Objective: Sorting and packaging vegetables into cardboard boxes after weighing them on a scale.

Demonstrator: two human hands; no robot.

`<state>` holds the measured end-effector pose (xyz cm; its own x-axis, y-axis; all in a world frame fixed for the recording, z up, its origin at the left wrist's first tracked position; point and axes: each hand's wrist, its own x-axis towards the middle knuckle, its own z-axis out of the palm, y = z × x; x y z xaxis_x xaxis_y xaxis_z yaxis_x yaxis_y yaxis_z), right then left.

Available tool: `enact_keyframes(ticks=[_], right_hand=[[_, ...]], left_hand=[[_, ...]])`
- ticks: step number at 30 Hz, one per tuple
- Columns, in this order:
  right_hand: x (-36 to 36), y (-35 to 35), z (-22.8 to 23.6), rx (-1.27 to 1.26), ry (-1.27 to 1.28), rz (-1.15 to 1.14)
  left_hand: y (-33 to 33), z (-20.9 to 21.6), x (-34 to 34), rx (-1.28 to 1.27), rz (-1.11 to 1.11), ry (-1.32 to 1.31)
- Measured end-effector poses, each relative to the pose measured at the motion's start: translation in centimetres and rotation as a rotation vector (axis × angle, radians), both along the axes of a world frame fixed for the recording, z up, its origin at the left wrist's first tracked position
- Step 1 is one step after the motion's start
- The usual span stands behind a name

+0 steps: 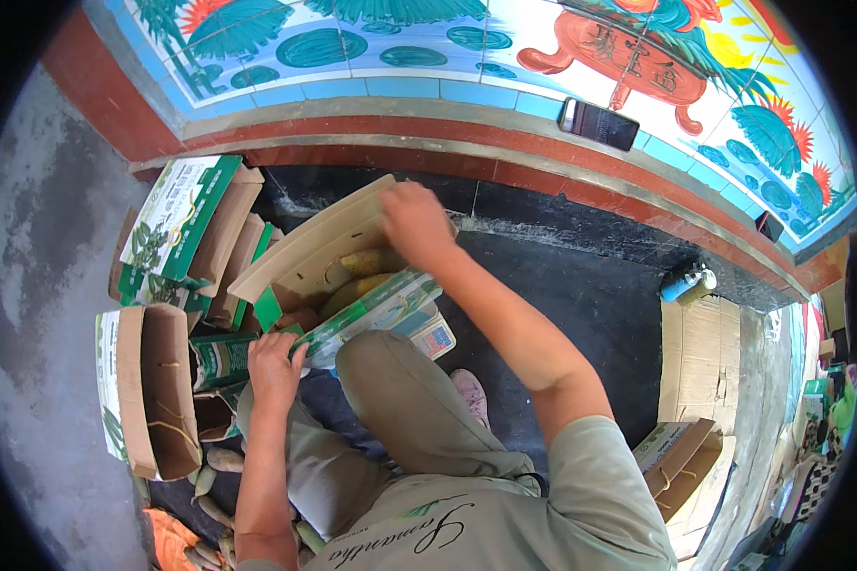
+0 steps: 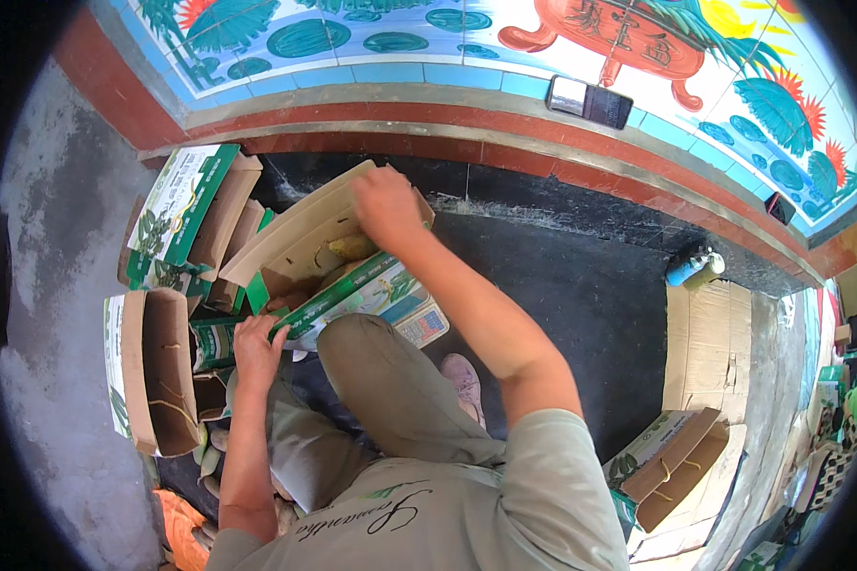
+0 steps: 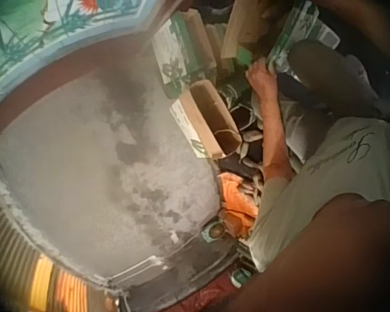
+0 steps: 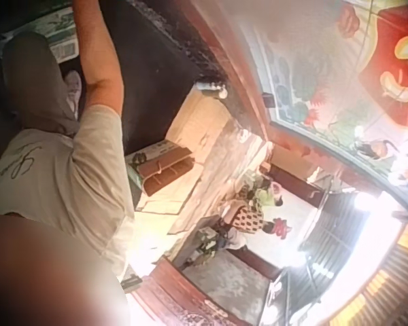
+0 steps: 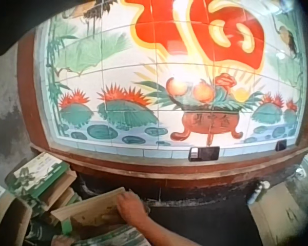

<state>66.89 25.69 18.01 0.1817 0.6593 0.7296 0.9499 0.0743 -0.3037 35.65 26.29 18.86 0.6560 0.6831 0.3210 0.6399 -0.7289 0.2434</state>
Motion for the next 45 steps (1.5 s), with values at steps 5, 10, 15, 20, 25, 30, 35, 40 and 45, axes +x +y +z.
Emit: enact_keyframes(ticks=[5,10,15,20,25,30,35,40,45], right_hand=[[-1.6,6.1,-0.8,-0.054,-0.278,0.011],[-2.1,7.9,-1.0,-0.508,-0.324,-0.057],[-2.4,6.2,-1.9,-0.532,-0.412,-0.037],[-2.0,3.5,-1.7,-0.380,-0.450,0.068],[1.0,-0.1,-0.8,-0.279,-0.367,0.031],[6.1,-8.2,0.1,-0.191,-0.228,-0.106],[11.4,-18.1,0.1,-0.201,-0.122,-0.292],[16.7,-28.6,0.3,-0.324,-0.208,-0.468],[20.9,-38.6,1.3,-0.537,-0.352,-0.605]], left_hand=[[-0.1,0.6,0.5,-0.101,0.005,-0.004],[-0.2,1.0,0.7,-0.153,0.004,-0.007],[-0.2,0.8,0.5,-0.119,0.005,0.013],[-1.4,0.6,0.6,-0.108,-0.018,0.021],[-2.8,2.5,2.5,0.022,-0.114,-0.012],[-4.0,6.9,6.6,0.131,-0.280,0.083],[-7.3,9.0,13.1,0.143,-0.585,0.087],[-12.5,4.6,19.7,0.077,-0.869,0.072],[-20.9,-0.1,25.3,-0.046,-1.081,0.055]])
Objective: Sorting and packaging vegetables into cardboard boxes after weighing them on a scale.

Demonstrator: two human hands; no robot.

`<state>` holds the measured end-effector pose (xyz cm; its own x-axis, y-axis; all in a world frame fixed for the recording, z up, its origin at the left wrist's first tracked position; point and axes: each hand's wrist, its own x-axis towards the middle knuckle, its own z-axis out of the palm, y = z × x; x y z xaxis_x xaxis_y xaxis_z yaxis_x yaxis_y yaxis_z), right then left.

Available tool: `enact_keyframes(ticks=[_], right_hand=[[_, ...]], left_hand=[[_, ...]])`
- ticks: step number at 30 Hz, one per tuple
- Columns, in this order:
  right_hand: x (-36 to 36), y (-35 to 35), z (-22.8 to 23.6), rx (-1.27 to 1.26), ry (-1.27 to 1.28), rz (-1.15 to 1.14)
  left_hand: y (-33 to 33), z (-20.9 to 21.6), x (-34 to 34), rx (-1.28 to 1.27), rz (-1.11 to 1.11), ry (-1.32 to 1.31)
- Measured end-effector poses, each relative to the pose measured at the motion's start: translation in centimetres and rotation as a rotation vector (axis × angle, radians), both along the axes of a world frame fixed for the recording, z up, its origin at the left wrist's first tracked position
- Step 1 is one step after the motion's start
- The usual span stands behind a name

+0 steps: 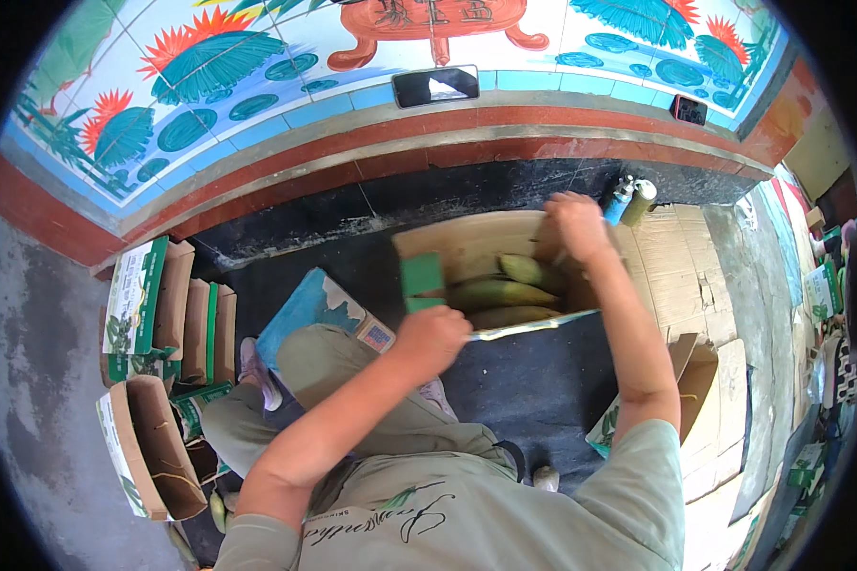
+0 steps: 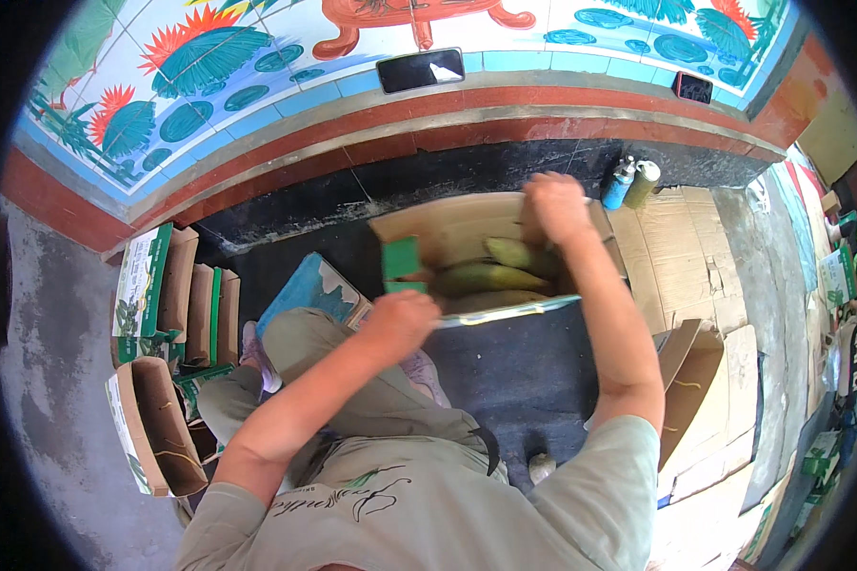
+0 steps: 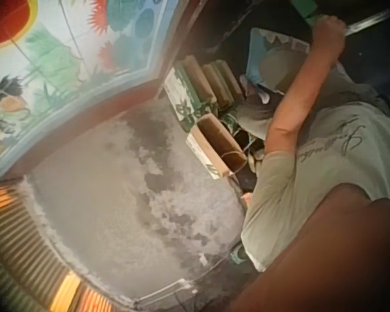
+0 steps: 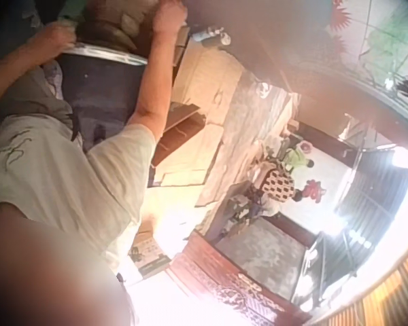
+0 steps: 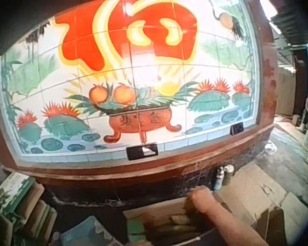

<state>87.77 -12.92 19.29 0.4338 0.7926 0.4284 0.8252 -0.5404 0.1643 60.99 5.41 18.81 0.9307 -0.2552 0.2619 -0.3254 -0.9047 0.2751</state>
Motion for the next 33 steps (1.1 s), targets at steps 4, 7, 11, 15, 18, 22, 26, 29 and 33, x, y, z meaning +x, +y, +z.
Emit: enact_keyframes(ticks=[4,7,11,15,18,22,26,29,33], right_hand=[[2.3,-7.1,-0.5,-0.216,0.028,-0.175],[3.3,-14.1,-5.5,-0.400,0.010,-0.372],[1.9,-20.2,-8.5,-0.273,0.181,-0.695],[-0.4,-21.5,-8.1,-0.105,0.109,-0.645],[-2.8,-23.9,-7.8,0.171,0.104,-0.840],[-8.6,-31.5,-10.8,0.245,0.085,-1.367],[-14.7,-31.1,-13.3,0.417,0.681,-1.587],[-16.4,-30.2,-14.0,0.500,0.743,-1.637],[-17.0,-34.7,-18.0,0.365,0.843,-1.729]], left_hand=[[-5.6,-2.7,2.0,-0.120,-0.025,0.078],[-6.0,-2.3,2.5,-0.213,-0.084,0.157],[-0.8,0.3,0.7,-0.361,0.065,0.134],[4.9,3.6,-2.7,-0.415,0.351,0.077],[10.3,4.4,-6.6,-0.452,0.574,-0.083],[16.4,3.5,-12.0,-0.585,0.851,-0.217],[20.4,1.1,-17.9,-0.643,0.980,-0.261],[23.0,-1.6,-21.7,-0.670,1.041,-0.260],[23.9,-3.1,-23.7,-0.811,1.109,-0.293]])
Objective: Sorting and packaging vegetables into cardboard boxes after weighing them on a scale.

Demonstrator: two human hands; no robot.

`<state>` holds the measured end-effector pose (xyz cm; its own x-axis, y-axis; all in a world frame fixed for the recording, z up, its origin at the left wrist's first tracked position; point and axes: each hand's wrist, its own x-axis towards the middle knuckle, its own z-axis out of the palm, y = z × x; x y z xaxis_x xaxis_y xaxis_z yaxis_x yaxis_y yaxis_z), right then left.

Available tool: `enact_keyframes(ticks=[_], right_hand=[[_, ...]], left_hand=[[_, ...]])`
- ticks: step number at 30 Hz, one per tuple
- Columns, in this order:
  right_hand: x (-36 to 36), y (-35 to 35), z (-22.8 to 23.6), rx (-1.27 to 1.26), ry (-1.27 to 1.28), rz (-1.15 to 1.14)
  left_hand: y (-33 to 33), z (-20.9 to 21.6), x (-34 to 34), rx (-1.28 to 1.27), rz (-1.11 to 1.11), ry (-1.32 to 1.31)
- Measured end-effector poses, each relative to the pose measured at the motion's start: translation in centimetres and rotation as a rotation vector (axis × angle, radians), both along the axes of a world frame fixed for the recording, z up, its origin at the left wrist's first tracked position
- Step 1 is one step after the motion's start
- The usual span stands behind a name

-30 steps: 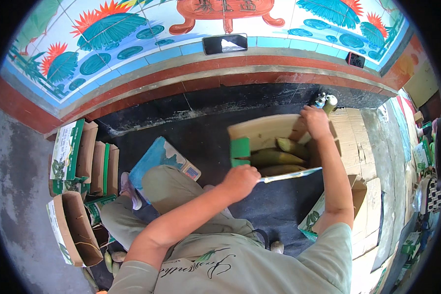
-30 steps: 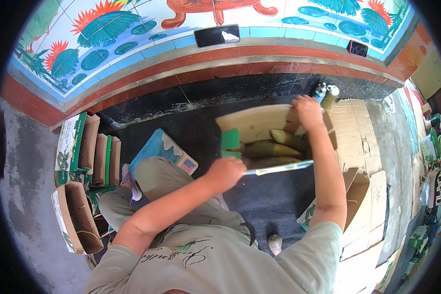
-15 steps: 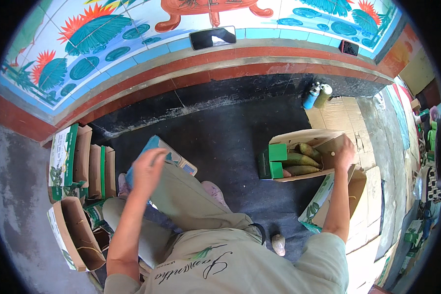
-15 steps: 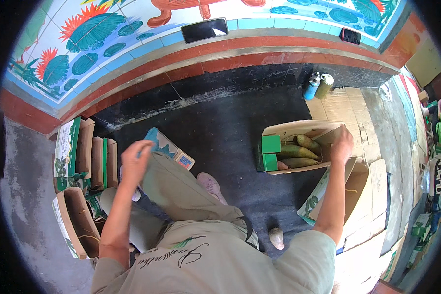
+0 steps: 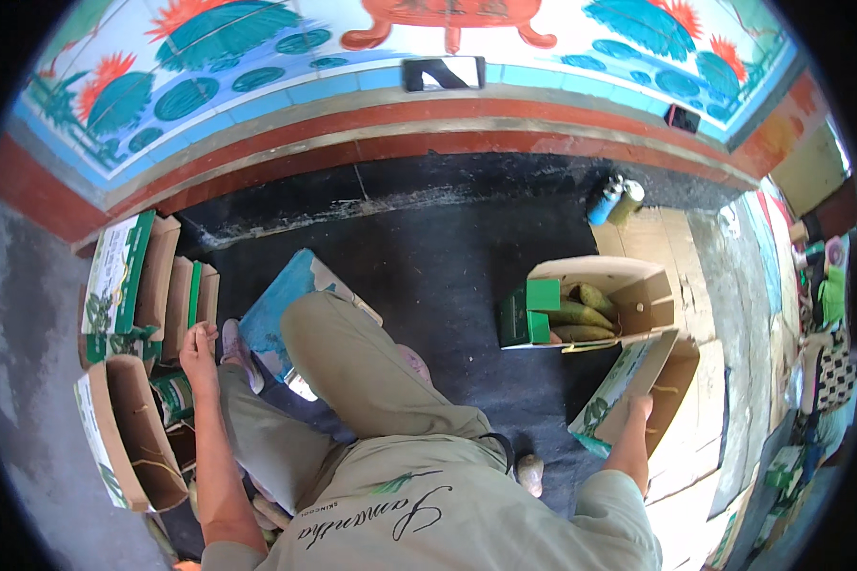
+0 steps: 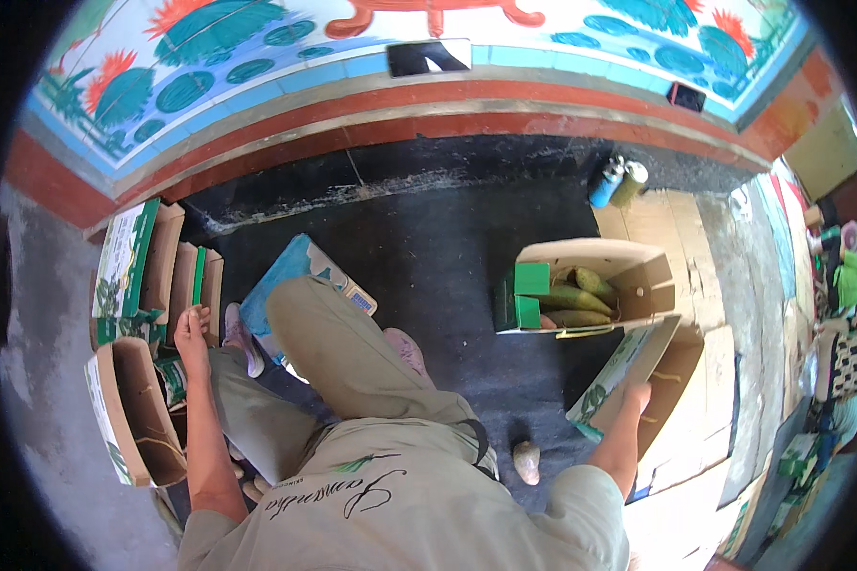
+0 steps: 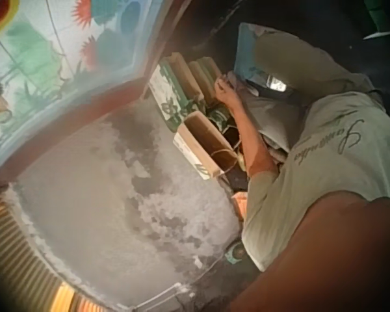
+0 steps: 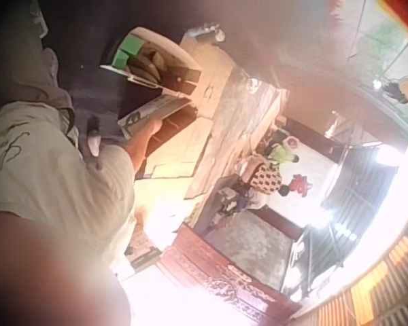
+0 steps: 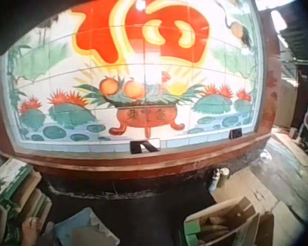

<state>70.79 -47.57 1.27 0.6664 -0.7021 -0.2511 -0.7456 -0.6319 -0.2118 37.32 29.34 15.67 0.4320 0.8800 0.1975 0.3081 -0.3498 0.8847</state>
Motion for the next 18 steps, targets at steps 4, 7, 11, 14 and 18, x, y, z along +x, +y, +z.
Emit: enact_keyframes(ticks=[4,7,11,14,18], right_hand=[[-0.5,-2.9,-0.1,-0.099,0.046,0.075],[0.4,0.4,2.8,-0.163,0.027,0.145],[3.3,-0.2,7.3,-0.271,-0.369,-0.005],[4.4,5.0,13.7,-0.304,-0.476,0.146],[4.7,11.1,19.2,-0.519,-0.830,0.596]], left_hand=[[-0.9,0.8,0.0,-0.058,0.073,-0.022],[-1.0,1.3,-1.1,-0.007,0.098,-0.066],[-1.7,1.6,-0.3,-0.076,0.098,-0.156],[-1.6,0.9,-0.6,-0.027,0.088,-0.193],[-1.8,0.5,-0.1,-0.033,0.152,-0.226]])
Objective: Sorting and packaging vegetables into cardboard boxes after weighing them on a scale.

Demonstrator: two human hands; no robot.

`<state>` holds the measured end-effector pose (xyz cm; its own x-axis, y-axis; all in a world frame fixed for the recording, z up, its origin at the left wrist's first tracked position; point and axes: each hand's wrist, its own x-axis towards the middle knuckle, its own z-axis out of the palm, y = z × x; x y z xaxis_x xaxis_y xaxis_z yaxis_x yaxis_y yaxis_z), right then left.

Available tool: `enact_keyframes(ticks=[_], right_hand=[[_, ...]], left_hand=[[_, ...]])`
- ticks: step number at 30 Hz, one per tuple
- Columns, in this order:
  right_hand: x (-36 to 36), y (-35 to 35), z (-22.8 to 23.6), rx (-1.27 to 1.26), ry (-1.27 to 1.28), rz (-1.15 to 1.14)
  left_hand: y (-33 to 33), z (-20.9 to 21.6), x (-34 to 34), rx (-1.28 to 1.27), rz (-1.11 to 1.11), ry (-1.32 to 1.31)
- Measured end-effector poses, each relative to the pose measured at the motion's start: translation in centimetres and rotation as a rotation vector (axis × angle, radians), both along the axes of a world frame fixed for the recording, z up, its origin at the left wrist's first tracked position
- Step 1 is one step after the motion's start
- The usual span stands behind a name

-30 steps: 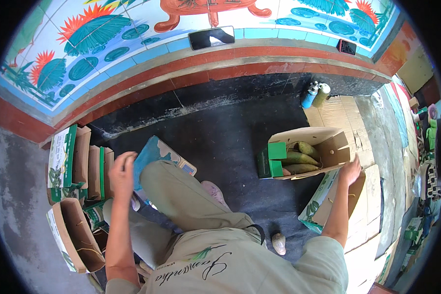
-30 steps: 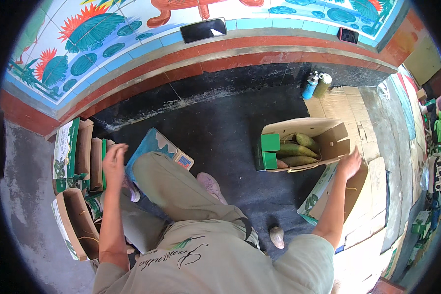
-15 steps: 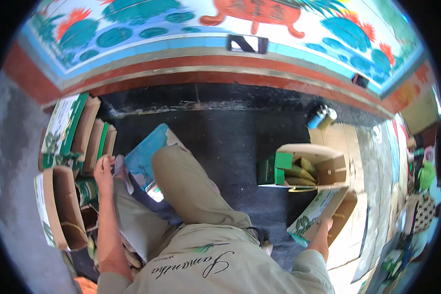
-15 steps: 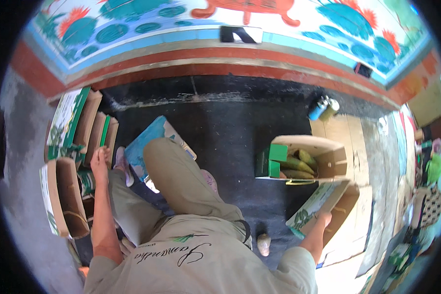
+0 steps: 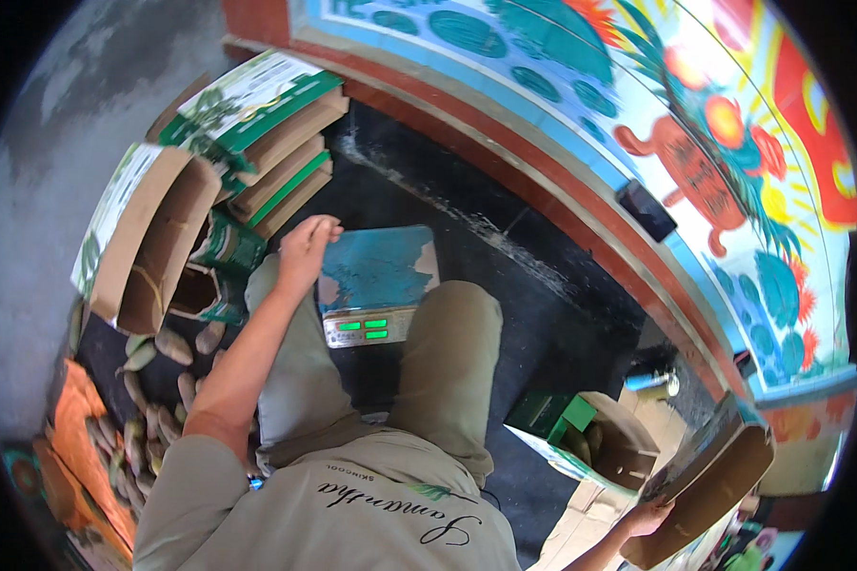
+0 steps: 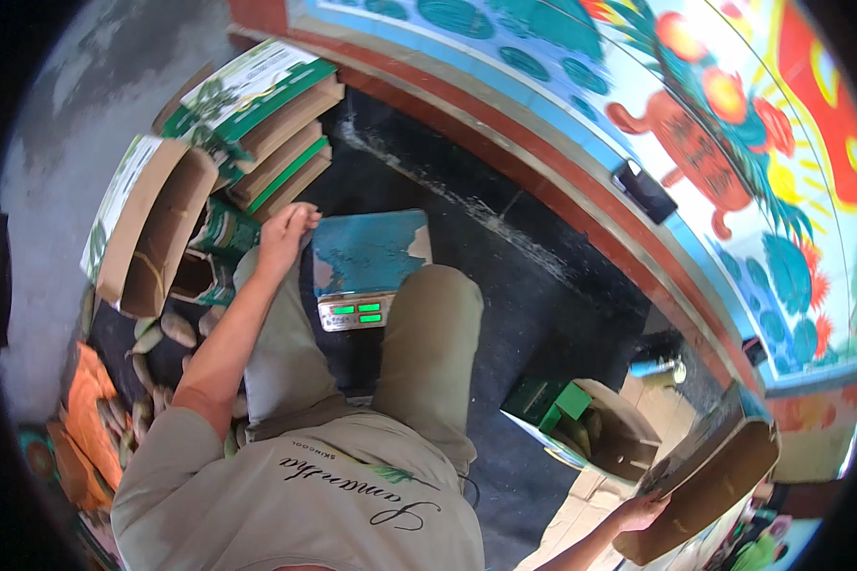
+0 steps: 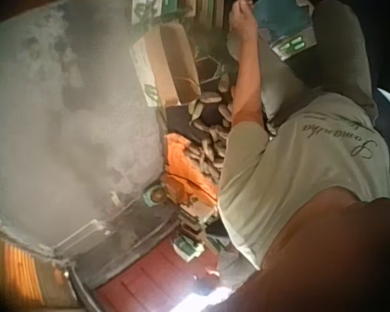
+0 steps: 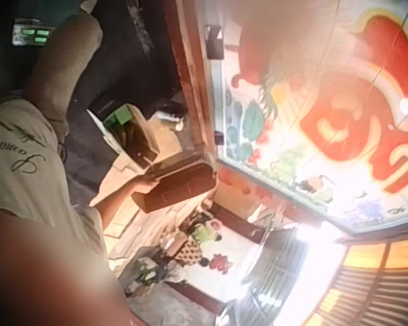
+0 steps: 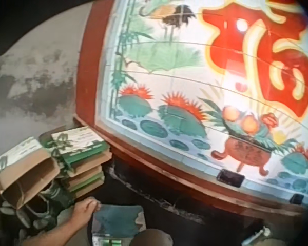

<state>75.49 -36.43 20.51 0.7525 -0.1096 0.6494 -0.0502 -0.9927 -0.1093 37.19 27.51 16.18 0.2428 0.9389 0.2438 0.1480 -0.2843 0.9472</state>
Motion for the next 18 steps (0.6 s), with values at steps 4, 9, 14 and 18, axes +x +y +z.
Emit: enact_keyframes(ticks=[4,9,14,18], right_hand=[[-2.4,11.2,5.1,-0.140,-0.185,0.516],[-6.8,25.1,9.7,-0.156,-0.186,1.151],[-9.6,38.1,10.5,-0.245,-0.002,1.584],[-11.9,46.7,7.6,-0.271,0.234,1.737]], left_hand=[[-0.5,0.8,-0.6,0.023,0.003,-0.024],[-0.9,1.7,-1.5,0.057,0.025,-0.060],[-0.9,1.6,-2.8,0.097,0.117,-0.135],[-0.6,1.7,-4.0,0.053,0.265,-0.264]])
